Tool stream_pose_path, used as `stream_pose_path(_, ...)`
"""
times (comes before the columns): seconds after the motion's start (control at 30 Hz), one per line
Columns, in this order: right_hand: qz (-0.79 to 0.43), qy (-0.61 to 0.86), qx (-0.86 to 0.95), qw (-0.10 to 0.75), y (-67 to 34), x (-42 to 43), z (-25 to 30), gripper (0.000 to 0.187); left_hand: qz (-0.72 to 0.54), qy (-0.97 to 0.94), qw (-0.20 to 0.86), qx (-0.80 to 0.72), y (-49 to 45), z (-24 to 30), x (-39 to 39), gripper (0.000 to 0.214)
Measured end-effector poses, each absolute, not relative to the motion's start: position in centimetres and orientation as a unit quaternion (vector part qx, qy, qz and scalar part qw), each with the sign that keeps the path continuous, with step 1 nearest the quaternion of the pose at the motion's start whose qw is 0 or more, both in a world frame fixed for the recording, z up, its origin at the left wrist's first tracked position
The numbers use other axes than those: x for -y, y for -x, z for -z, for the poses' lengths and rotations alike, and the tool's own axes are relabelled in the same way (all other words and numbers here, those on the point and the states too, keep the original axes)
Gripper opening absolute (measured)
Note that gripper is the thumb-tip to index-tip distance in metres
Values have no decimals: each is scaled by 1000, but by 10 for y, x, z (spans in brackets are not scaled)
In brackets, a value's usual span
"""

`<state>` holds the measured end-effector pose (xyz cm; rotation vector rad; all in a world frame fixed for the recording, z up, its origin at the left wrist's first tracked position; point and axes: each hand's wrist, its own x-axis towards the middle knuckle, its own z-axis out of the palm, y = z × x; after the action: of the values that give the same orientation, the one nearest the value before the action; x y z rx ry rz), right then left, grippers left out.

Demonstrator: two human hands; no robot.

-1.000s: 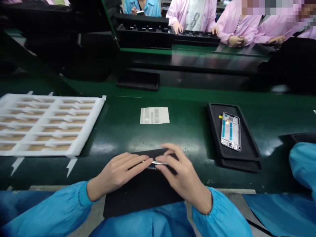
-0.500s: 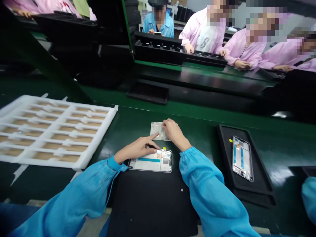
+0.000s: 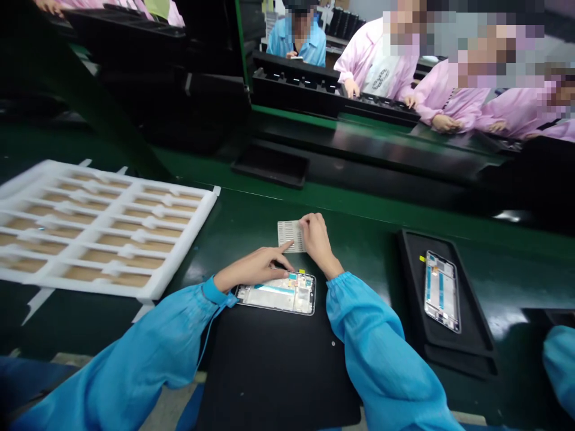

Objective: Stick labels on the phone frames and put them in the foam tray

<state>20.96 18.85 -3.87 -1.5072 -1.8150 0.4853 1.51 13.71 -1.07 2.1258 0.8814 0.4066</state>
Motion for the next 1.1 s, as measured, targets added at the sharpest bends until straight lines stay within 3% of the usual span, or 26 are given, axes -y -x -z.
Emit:
stream_pose_path(0.17,-258,571,605,492,-199,-184,23,16,-174,-832,397,-347,-13,12,-135,18)
stream_pose_path(0.4,-374,507,545,553,-211,-115,-30,33,-229,-842,320,-368,-10,-13,-106,21)
stream_pose_path(0.57,-302,522,638,479,-225,-26,-58,17,-274,-884,186,-331,-18,-28,-49,22)
stream_pose_path(0.67,-227,525,703,422,-228,10,-59,17,-276,-898,151,-309,-23,-26,-23,24)
stream_pose_path(0.83,-167,503,769,357,-224,28,-50,17,-295,-883,156,-330,-15,-16,-5,19)
stream_pose_path(1.1,-200,499,789,297,-216,28,-50,13,-331,-847,237,-342,0,-11,1,13)
